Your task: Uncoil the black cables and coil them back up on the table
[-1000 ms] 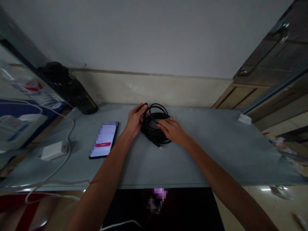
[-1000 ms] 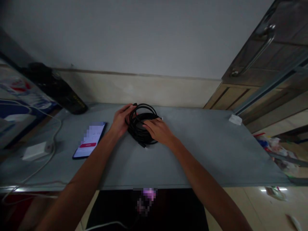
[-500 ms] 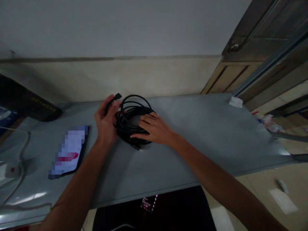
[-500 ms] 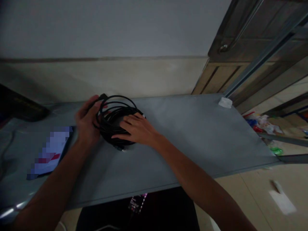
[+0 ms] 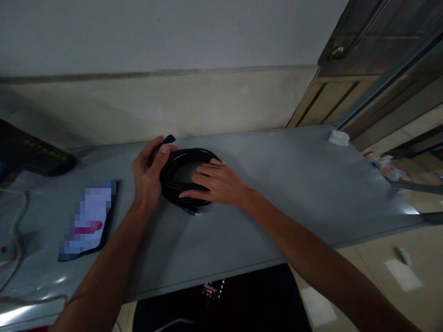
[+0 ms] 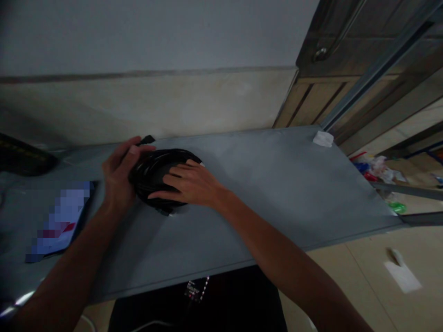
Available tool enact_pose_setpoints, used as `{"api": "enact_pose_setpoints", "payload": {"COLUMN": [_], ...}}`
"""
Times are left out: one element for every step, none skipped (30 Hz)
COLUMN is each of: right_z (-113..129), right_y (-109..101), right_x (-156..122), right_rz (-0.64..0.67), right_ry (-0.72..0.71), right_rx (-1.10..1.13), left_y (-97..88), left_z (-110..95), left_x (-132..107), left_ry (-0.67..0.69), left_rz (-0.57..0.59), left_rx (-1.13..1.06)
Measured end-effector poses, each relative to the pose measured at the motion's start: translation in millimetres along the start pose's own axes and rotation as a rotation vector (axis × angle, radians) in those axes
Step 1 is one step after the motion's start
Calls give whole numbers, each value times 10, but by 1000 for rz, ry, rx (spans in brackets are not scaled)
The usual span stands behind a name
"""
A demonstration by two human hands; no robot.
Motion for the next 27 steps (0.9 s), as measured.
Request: {"api": "enact_pose_setpoints", "payload": {"right_z": [1,1,-1,-3,-5,-8,-8,-8,-6,-5,-8,-17,-33,-55,-83,-115,-151,-192,-237,-286,-339,-392,-443,-491,-535,-573,-604], "right_y": [0,0,-1,-2,-5,-7,-11,-15,-19,-21,-22,-23,-24,-26,-30,-37,-45,-52,-56,-58,-55,-45,-28,-3,32,74,120], "right_x": [-1,-3,-4,-5,-6,-8,-9,-10,-11,-11,-11,-11,-10,-10,-11,-14,-21,-30,-44,-62,-84,-108,-132,-156,-178,-196,-211], "right_rz": [10,20,29,35,37,37,33,27,21,17,16,14,13,10,2,-10,-24,-41,-58,-78,-98,-116,-134,-150,-158,-158,-152], "right_ry": [2,4,8,12,15,18,18,14,7,-1,-4,1,15,39,71,110,154,203,255,311,368,421,469,511,549,581,609], "right_rx": [23,42,54,60,60,56,52,51,53,61,71,80,85,85,82,77,73,70,70,70,71,75,86,104,130,162,197], "left_y": [11,19,22,23,17,7,-4,-16,-26,-37,-48,-60,-73,-85,-95,-105,-112,-116,-117,-115,-115,-115,-117,-122,-126,-129,-130], "left_z": [2,4,8,19,29,39,49,56,62,68,76,88,102,116,129,136,136,129,118,109,103,105,114,125,136,143,147], "left_x": [-5,-5,0,8,19,32,44,55,65,72,79,85,92,98,106,114,122,130,136,140,141,141,141,139,137,135,133], "left_ry": [-10,-17,-25,-39,-50,-59,-66,-69,-69,-72,-77,-86,-96,-106,-111,-107,-92,-66,-36,-9,8,8,-7,-29,-51,-68,-79], "left_rz": [14,25,33,46,54,61,68,74,79,81,77,70,61,53,51,54,61,71,84,97,106,111,111,104,92,79,70], "left_rx": [29,54,72,85,99,115,133,148,158,160,159,162,172,193,226,271,324,381,433,471,488,483,461,428,389,347,305]}}
Point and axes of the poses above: each hand's wrist, its own x-axis towards the middle knuckle, its own y-axis out of the palm, z = x × y, the point moved 7 cm from there along x, towards the middle knuckle, and after that the axes turned 15 degrees about -x, right-handed, at the moved point
